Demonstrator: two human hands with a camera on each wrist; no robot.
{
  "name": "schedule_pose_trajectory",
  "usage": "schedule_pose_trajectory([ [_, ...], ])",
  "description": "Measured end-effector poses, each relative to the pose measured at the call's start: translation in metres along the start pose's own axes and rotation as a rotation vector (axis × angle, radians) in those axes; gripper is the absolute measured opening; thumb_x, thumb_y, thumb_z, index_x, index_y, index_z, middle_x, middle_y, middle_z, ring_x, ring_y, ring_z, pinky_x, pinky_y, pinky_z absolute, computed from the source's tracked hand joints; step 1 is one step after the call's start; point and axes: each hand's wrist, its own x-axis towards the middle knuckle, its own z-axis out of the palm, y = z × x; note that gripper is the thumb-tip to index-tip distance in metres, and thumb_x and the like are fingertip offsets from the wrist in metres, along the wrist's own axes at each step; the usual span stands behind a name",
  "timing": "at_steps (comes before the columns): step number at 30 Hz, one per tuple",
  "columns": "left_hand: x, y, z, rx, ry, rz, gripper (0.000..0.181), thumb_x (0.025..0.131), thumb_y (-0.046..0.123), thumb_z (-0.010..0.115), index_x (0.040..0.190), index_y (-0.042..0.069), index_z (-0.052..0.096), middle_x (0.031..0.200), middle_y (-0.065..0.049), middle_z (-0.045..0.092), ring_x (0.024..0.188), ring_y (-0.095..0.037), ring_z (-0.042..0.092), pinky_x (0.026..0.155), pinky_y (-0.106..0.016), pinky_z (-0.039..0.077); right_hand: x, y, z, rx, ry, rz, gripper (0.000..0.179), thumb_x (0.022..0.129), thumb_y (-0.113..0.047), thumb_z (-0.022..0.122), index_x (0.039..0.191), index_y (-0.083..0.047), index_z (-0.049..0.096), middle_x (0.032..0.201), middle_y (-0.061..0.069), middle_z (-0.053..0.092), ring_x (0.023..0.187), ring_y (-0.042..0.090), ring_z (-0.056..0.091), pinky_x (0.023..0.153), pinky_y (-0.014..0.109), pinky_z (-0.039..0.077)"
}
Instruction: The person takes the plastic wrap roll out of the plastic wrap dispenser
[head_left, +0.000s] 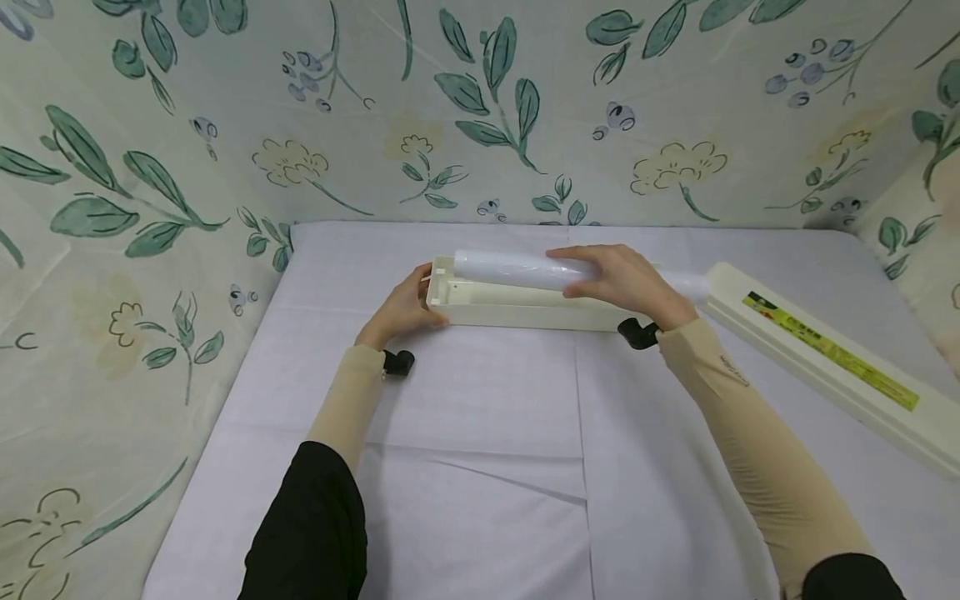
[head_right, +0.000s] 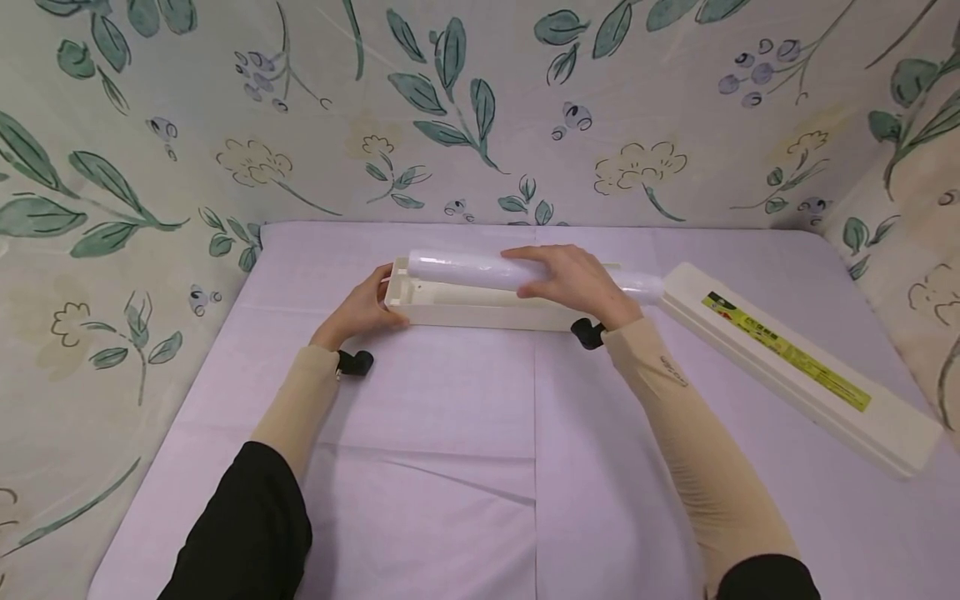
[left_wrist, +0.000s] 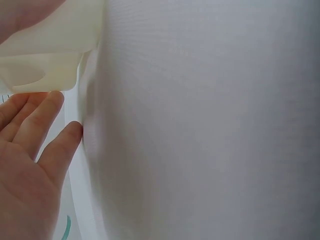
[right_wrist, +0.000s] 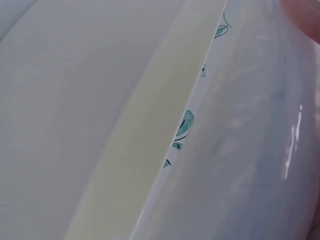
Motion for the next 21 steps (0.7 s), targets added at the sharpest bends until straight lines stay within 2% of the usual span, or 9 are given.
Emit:
schedule_pose_trajectory([
  [6, 0.0, 0.0, 0.0, 0.013, 0.008, -0.002, 0.105, 0.069, 0.001, 0.083, 0.151, 0.009, 0.019, 0.152, -0.011, 0.031, 0.139, -0.024, 0.029, 0.114, -0.044, 0.016, -0.005, 0.004, -0.002, -0.009, 0.0, 0.012, 0.058, 0.084, -0.038, 0.073, 0.138, -0.025, 0.054, 0.137, 0.005, 0.053, 0.126, 0.029, 0.046, 0.101, 0.052, 0.036],
  [13, -0.001, 0.003, 0.0, 0.015, 0.012, -0.01, 0.104, 0.068, 0.002, 0.082, 0.151, 0.01, 0.02, 0.152, -0.012, 0.032, 0.139, -0.024, 0.029, 0.114, -0.044, 0.016, -0.012, 0.007, -0.005, -0.001, 0.009, 0.04, 0.057, 0.085, -0.032, 0.073, 0.138, -0.025, 0.054, 0.138, 0.007, 0.052, 0.129, 0.031, 0.043, 0.104, 0.053, 0.031],
  [21, 0.0, 0.001, 0.001, 0.032, 0.017, -0.008, 0.105, 0.068, 0.002, 0.083, 0.151, 0.009, 0.019, 0.152, -0.011, 0.031, 0.138, -0.025, 0.031, 0.114, -0.046, 0.016, -0.02, 0.01, -0.009, -0.007, 0.009, 0.068, 0.057, 0.085, -0.031, 0.073, 0.138, -0.023, 0.054, 0.139, 0.011, 0.05, 0.128, 0.034, 0.043, 0.103, 0.055, 0.032],
])
